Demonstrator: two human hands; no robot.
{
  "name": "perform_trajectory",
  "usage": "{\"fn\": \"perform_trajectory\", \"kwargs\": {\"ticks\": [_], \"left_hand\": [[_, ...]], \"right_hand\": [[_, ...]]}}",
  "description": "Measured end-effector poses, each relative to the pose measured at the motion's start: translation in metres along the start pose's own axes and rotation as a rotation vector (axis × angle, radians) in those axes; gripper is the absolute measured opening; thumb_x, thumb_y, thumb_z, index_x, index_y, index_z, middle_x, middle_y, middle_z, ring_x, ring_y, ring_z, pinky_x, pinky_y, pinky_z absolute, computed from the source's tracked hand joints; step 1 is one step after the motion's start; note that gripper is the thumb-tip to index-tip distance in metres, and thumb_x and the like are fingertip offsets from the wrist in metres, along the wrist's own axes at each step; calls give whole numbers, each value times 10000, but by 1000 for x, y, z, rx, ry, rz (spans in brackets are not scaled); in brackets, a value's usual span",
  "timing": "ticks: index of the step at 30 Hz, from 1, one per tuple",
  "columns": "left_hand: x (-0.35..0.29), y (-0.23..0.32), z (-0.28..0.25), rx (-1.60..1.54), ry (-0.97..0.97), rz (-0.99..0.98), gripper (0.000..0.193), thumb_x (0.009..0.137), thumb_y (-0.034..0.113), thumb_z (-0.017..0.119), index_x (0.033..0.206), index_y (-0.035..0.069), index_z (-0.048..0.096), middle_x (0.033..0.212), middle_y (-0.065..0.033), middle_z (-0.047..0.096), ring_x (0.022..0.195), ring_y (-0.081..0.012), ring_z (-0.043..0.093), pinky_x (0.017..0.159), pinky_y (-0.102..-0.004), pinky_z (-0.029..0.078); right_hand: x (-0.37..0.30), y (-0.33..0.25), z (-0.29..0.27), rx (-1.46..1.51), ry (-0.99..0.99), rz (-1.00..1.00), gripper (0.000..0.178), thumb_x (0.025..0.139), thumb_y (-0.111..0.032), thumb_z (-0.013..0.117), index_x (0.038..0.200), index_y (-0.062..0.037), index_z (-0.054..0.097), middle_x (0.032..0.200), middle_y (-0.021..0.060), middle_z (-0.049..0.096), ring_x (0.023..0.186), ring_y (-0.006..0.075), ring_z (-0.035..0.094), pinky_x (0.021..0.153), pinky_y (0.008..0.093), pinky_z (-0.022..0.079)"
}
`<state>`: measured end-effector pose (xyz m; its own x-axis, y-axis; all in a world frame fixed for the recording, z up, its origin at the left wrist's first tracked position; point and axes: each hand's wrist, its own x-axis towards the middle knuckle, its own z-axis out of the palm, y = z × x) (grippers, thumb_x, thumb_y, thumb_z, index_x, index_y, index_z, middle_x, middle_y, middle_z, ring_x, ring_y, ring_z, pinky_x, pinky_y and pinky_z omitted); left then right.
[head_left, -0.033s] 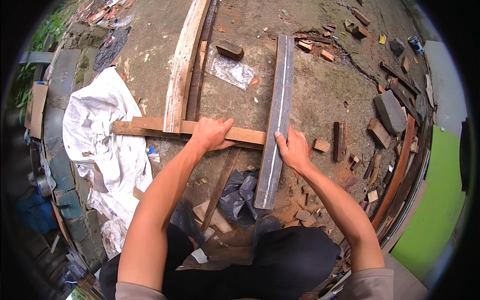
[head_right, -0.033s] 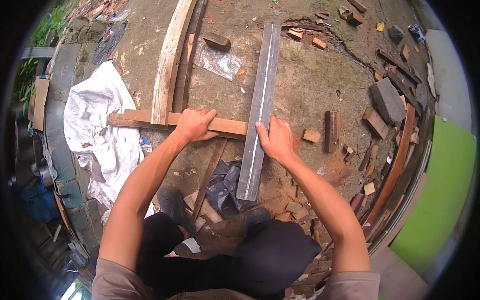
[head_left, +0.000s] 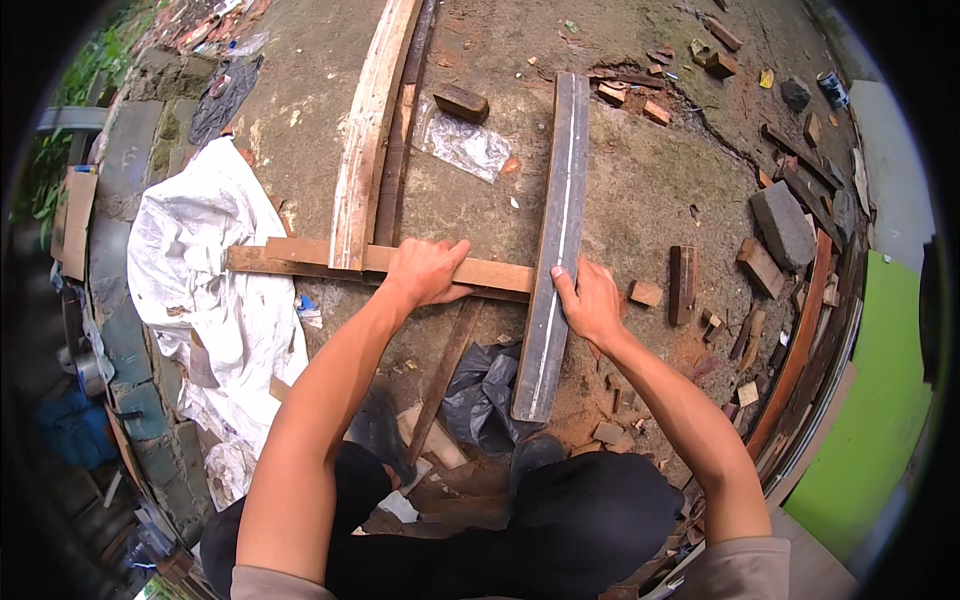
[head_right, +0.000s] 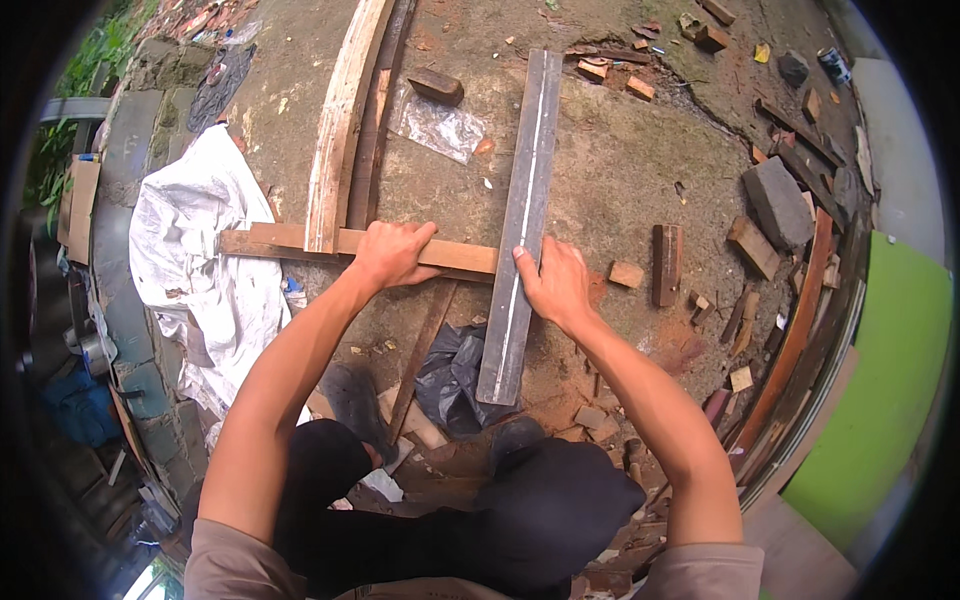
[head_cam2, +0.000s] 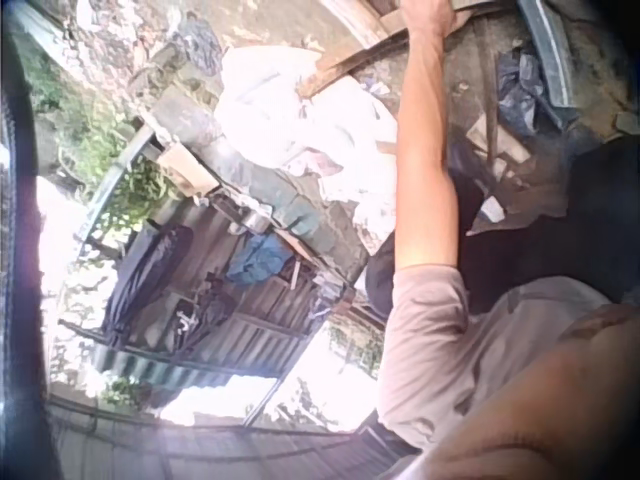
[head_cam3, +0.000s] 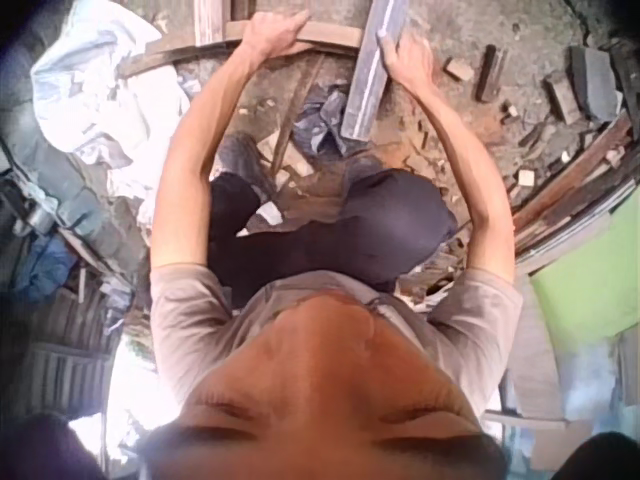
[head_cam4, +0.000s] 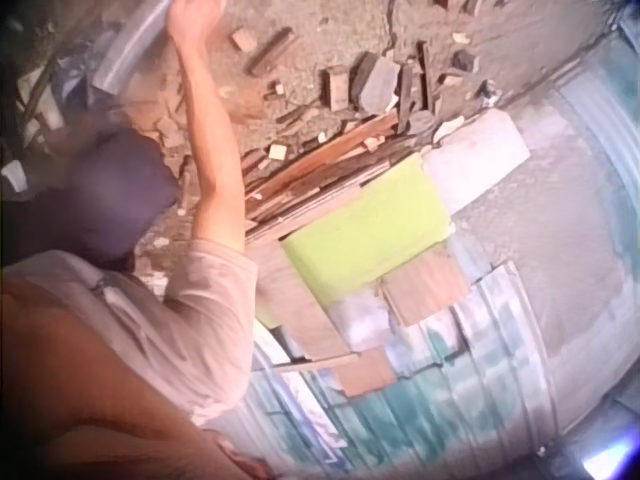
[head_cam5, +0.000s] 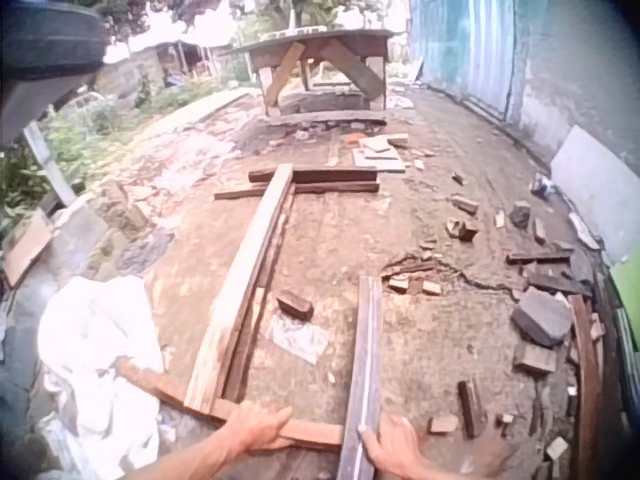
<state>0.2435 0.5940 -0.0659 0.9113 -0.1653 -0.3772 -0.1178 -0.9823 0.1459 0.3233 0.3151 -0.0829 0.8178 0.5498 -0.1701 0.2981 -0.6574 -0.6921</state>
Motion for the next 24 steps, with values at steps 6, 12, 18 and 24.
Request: {"fn": "perform_trajectory", "kwargs": {"ticks": [6,12,18,24], "left_hand": [[8,-3,-7,-37,-17,27,575,739,532,763,1021,92,525,845,-139,684,740,-334,692,617,-449,522],[7,-10,-1,-81,28,84,557,750,519,757,1000,80,522,820,-136,671,722,-321,692,581,-440,528],[10,-12,-2,-91,-6,114,523,795,486,738,1016,68,514,872,-146,670,724,-313,704,585,-419,562],[9,-11,-4,-164,-6,87,506,786,484,741,1003,74,539,855,-123,651,701,-312,696,572,-427,559]], "right_hand": [[4,-3,-6,-13,-34,-3,547,960,-484,514,1041,53,576,936,263,633,966,438,586,907,510,409],[4,-3,-5,-34,-41,-11,489,958,-443,539,1034,39,561,933,264,621,944,436,579,904,489,403],[5,-9,-10,-2,-49,-23,466,963,-420,522,1071,32,557,957,266,624,949,431,576,908,491,398],[3,-7,-6,-57,-22,-5,520,954,-464,503,1104,30,563,975,261,622,958,429,568,904,490,397]]}}
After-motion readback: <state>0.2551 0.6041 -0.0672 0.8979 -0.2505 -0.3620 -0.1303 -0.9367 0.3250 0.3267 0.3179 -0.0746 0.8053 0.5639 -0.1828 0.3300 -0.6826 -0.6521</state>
